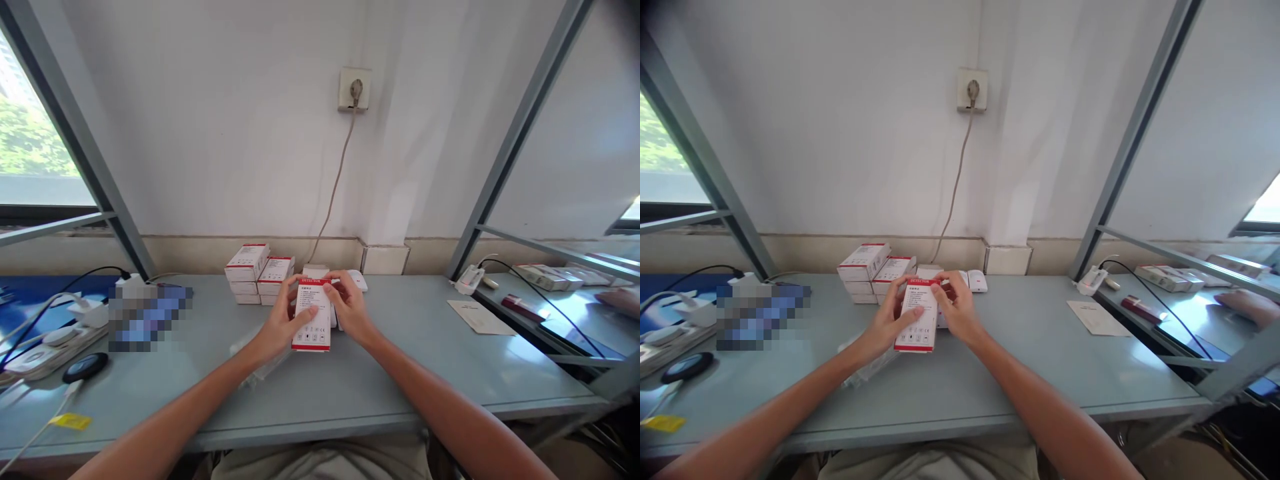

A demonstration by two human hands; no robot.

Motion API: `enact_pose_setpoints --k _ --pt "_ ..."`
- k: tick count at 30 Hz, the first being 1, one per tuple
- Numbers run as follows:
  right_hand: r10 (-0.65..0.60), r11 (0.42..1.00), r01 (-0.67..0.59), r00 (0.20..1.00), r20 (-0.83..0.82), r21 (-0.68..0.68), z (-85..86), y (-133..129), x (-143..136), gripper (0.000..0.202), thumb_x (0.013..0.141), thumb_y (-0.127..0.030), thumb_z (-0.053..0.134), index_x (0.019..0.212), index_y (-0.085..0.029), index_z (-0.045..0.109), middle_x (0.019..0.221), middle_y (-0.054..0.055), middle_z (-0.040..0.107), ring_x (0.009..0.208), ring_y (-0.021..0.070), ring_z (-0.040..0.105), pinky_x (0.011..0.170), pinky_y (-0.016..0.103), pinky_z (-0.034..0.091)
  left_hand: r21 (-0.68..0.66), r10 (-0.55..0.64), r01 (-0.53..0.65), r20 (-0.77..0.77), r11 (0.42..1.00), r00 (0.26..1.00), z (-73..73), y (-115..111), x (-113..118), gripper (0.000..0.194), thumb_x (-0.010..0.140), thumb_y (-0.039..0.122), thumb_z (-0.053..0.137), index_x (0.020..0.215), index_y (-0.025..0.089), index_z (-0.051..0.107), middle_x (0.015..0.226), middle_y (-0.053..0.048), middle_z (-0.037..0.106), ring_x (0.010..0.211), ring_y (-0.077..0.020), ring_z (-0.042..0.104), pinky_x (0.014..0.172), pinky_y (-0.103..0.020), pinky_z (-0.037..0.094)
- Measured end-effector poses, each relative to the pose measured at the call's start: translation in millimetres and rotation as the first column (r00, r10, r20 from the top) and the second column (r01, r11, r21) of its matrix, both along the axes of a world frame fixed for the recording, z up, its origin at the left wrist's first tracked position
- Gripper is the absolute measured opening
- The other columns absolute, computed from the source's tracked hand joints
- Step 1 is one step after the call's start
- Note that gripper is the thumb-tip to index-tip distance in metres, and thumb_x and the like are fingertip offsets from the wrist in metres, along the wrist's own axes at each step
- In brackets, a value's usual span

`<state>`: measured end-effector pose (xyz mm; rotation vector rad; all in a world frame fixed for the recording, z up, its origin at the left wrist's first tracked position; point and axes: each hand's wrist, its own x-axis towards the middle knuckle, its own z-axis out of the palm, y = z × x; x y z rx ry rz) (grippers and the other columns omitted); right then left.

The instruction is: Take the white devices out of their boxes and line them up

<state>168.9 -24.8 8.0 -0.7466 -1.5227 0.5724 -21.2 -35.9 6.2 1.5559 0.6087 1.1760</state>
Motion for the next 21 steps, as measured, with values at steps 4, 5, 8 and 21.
enact_pose_setpoints --k 4,5,8,21 --pt "-0.041 0.997 0.037 0.997 0.064 0.063 -2.7 0.8 2.0 0.02 0.106 -0.045 0.06 0.109 -0.027 0.069 0.109 0.005 0.063 0.093 0.0188 0.065 0.076 0.033 0.058 -0.018 0.049 -0.049 0.014 0.999 0.999 -1.6 3.0 3.0 0.067 0.092 0.052 0.083 0.139 0.029 0.043 0.116 -0.003 0.07 0.081 -0.0172 0.073 0.065 -0.031 0.065" --pt "-0.055 0.996 0.049 0.996 0.075 0.079 -3.0 1.4 2.6 0.02 0.106 -0.044 0.06 0.109 -0.027 0.069 0.111 0.006 0.062 0.095 0.0193 0.065 0.077 0.033 0.059 -0.018 0.053 -0.053 0.016 0.998 0.998 -1.9 3.1 3.6 0.066 0.091 0.053 0.083 0.138 0.029 0.044 0.115 -0.003 0.07 0.08 -0.0167 0.073 0.065 -0.031 0.065" --pt "-0.097 0.99 0.089 0.992 0.075 0.109 -2.9 2.4 3.5 0.023 0.107 -0.046 0.058 0.106 -0.027 0.071 0.118 0.008 0.058 0.104 0.0211 0.064 0.08 0.035 0.06 -0.014 0.064 -0.064 0.016 0.998 0.998 -2.5 2.2 4.8 0.062 0.093 0.053 0.081 0.137 0.029 0.045 0.115 -0.003 0.071 0.079 -0.0165 0.073 0.063 -0.029 0.064" --pt "0.047 0.991 -0.073 0.973 -0.226 -0.109 -7.1 2.2 -3.9 0.04 0.102 -0.057 0.065 0.129 -0.03 0.053 0.123 0.006 0.065 0.093 0.0191 0.069 0.079 0.035 0.061 0.108 0.13 -0.127 -0.023 0.986 0.991 -2.4 0.2 1.8 0.058 0.098 0.051 0.076 0.144 0.031 0.047 0.139 -0.009 0.067 0.102 -0.0217 0.074 0.075 -0.032 0.066"
